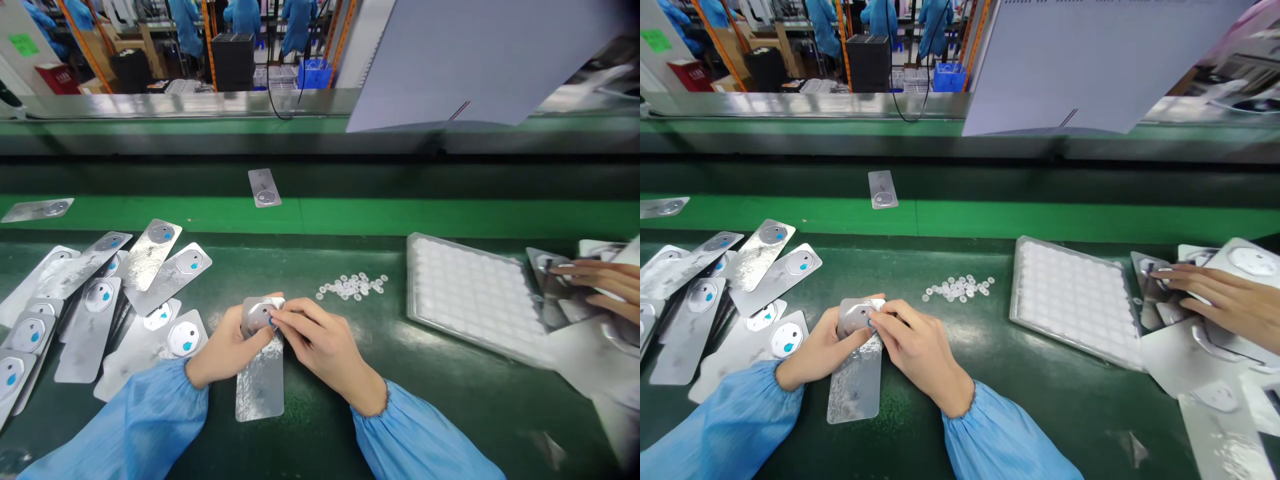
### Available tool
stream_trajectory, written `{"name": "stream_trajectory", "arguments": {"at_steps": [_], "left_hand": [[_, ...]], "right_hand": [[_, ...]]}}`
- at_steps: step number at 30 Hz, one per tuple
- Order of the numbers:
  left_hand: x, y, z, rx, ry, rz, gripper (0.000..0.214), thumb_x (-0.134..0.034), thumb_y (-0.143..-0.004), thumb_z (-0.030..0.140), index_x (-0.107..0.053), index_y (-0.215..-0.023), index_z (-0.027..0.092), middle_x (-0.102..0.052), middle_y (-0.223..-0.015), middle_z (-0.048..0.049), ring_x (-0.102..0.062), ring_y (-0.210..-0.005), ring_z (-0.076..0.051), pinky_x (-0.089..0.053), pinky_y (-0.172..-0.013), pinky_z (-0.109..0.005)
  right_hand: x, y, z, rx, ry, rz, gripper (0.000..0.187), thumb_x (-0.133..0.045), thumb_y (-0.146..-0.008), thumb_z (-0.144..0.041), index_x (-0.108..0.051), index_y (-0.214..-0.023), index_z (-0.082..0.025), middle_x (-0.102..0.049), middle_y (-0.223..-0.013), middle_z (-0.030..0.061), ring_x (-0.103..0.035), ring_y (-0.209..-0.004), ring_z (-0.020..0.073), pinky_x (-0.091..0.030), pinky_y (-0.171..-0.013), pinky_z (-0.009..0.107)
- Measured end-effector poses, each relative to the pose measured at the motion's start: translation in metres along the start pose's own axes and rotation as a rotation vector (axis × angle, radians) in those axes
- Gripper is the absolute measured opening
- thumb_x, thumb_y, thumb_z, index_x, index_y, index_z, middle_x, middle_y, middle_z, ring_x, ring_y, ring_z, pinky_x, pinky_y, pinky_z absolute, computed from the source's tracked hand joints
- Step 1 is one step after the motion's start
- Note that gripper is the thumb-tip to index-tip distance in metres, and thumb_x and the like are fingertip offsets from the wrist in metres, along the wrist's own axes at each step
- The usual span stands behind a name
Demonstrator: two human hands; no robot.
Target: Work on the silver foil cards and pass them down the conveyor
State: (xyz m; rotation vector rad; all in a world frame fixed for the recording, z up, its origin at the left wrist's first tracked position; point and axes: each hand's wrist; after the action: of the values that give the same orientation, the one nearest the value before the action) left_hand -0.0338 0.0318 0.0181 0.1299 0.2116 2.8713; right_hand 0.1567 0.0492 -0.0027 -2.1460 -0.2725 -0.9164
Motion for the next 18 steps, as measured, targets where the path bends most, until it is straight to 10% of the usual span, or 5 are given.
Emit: {"name": "stream_trajectory", "arguments": {"at_steps": [11, 18], "left_hand": [[-0.0003, 0.0004, 0.0017, 0.020, -0.015, -0.017, 0.040, -0.068, -0.091, 0.034, -0.067, -0.127, 0.017, -0.074, -0.119, -0.0083, -0.066, -0.115, -0.028, -0.052, -0.097, -0.033], [0.0017, -0.0031, -0.0044, 0.080, 0.019, 0.049, 0.024, -0.070, -0.084, 0.035, -0.071, -0.097, 0.015, -0.072, -0.087, -0.0047, -0.067, -0.091, -0.025, -0.051, -0.078, -0.031]], "right_hand": [[-0.0042, 0.0010, -0.0014, -0.084, -0.050, -0.063, 0.018, -0.051, -0.107, -0.024, -0.068, -0.103, -0.022, -0.071, -0.099, 0.0064, -0.068, -0.078, 0.0147, -0.047, -0.057, 0.025], [-0.0033, -0.0020, -0.0019, -0.357, -0.524, -0.038, 0.019, -0.055, -0.104, -0.033, -0.065, -0.094, -0.020, -0.063, -0.095, 0.0062, -0.056, -0.065, 0.0123, -0.047, -0.055, 0.025]]}}
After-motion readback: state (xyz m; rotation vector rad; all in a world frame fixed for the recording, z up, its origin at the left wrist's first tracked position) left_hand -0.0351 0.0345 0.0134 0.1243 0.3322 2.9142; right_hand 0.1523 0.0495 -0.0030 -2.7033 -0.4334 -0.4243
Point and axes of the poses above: each hand's wrist, its own y-axis away from the middle knuckle, its own x-axis out of the back of the hand, z = x × y
